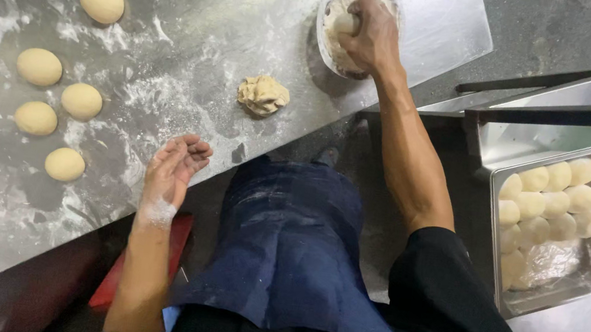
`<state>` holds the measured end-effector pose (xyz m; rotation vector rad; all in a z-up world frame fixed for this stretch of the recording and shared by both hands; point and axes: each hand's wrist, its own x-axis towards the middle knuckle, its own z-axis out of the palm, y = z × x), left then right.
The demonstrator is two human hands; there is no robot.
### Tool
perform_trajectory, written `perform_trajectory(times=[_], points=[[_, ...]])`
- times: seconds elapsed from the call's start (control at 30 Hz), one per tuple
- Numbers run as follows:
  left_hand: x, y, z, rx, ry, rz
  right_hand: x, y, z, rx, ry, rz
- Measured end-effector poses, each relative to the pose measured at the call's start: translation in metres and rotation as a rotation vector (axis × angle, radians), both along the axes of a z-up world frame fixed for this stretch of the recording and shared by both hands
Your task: The person rolls small pieces of dough into balls by hand, coats them in flour, and places them into a metal tray. The process is repeated for multiple dough pieces on a stainless steel table.
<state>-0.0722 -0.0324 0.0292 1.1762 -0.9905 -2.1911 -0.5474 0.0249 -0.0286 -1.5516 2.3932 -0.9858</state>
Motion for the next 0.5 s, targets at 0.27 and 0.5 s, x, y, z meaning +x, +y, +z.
perform_trajectory(times=[0.27,0.5], points=[[-0.029,0.064,-0.012,0.065,0.052,-0.076,0.008,0.026,0.01,-0.051,-0.55,-0.088],[-0.09,0.082,-0.012,0.081,-0.006,-0.353,0.025,0.191,0.037,-0.716,-1.331,-0.063]])
